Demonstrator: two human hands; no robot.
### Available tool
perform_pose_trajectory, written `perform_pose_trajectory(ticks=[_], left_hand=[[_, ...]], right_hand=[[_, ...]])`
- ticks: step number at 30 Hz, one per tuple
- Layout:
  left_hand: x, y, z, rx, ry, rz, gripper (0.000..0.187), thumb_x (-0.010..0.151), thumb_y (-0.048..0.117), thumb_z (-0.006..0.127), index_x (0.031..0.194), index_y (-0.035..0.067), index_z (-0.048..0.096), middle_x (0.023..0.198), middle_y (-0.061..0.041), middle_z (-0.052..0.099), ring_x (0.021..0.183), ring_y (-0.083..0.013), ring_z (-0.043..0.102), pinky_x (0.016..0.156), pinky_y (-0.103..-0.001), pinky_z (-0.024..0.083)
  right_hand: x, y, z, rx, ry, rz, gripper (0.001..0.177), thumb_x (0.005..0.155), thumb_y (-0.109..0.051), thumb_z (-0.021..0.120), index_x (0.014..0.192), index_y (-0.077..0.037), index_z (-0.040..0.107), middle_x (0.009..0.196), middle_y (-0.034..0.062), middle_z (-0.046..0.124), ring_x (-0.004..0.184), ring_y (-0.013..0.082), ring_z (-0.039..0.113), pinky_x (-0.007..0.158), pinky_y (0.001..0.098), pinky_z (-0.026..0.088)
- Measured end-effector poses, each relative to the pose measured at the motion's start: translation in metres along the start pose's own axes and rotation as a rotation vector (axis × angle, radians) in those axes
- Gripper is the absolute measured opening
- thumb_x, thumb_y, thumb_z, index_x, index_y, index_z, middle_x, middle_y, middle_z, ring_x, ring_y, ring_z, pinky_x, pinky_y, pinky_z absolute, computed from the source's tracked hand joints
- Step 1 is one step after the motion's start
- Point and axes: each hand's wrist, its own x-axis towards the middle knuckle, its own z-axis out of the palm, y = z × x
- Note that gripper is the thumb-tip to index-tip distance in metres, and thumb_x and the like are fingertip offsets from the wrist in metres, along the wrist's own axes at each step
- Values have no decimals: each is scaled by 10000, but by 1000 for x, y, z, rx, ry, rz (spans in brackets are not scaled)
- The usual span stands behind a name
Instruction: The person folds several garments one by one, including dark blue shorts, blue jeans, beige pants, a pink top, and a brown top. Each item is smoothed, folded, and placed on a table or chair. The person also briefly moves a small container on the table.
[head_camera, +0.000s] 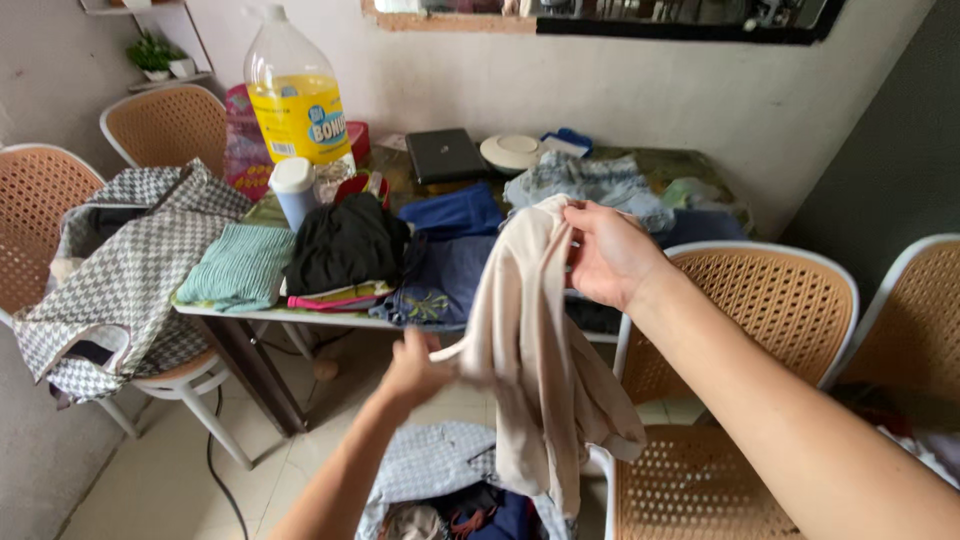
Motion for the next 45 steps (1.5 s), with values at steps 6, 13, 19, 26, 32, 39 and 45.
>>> perform_pose_trajectory(ticks=[6,13,19,26,32,39,45], left_hand=[[-47,14,65,348,-827,-226,1023,713,445,883,1547,154,368,1514,-210,463,1341,-419,516,1025,-551,487],[-60,90,83,-502,-471,31,656,831,276,688,1449,95,568,1270,-151,704,1188,-321,635,972,-446,549],[-67,167,29,-1444,-454,-221,531,1029,388,320,1407,78,528,1349,-136,646,1235,-322,626,1063,-572,484],[-46,220,56,-1574,-330,-306,564,1073,452,303,1363,33,543,1354,-187,619,1177,-348,647,1072,-537,495],[-43,221,85,-1495,-604,-281,585,1045,529,344,1303,61,583,1259,-161,679,1126,-302,668,1043,-474,508],[-81,219,51,-808,-590,-193,781,1003,690,372,1396,33,528,1260,-233,712,1176,-312,674,1037,-421,502],[-124,183,31,-556,-316,-180,616,899,588,539,1286,109,571,1150,-115,687,1110,-255,661,881,-530,512]], right_hand=[[-24,-76,12,85,-111,-136,248,1007,-146,477,1159,15,587,1148,154,630,1071,257,637,1022,406,548],[-59,-148,-30,-194,-59,-216,218,996,-166,570,1168,-39,612,1218,112,601,1147,236,571,1078,357,502],[-79,-125,-83,-858,-31,258,554,859,-300,615,1389,-147,561,1462,145,618,1319,322,593,1027,546,470],[-109,-70,-110,-1604,-423,-143,1397,646,-220,951,1645,-255,-24,1626,121,301,1444,268,326,1175,421,311],[-118,-60,-106,-1589,-560,-1170,612,670,-184,906,1184,-136,577,1257,153,631,1258,296,581,1049,418,514],[-109,-69,-99,-1373,-58,-501,184,753,-47,802,877,-84,671,773,41,692,710,140,659,644,336,541],[-92,-85,-101,-947,-236,-397,218,758,23,723,929,-111,699,788,-34,677,687,107,620,618,298,545]])
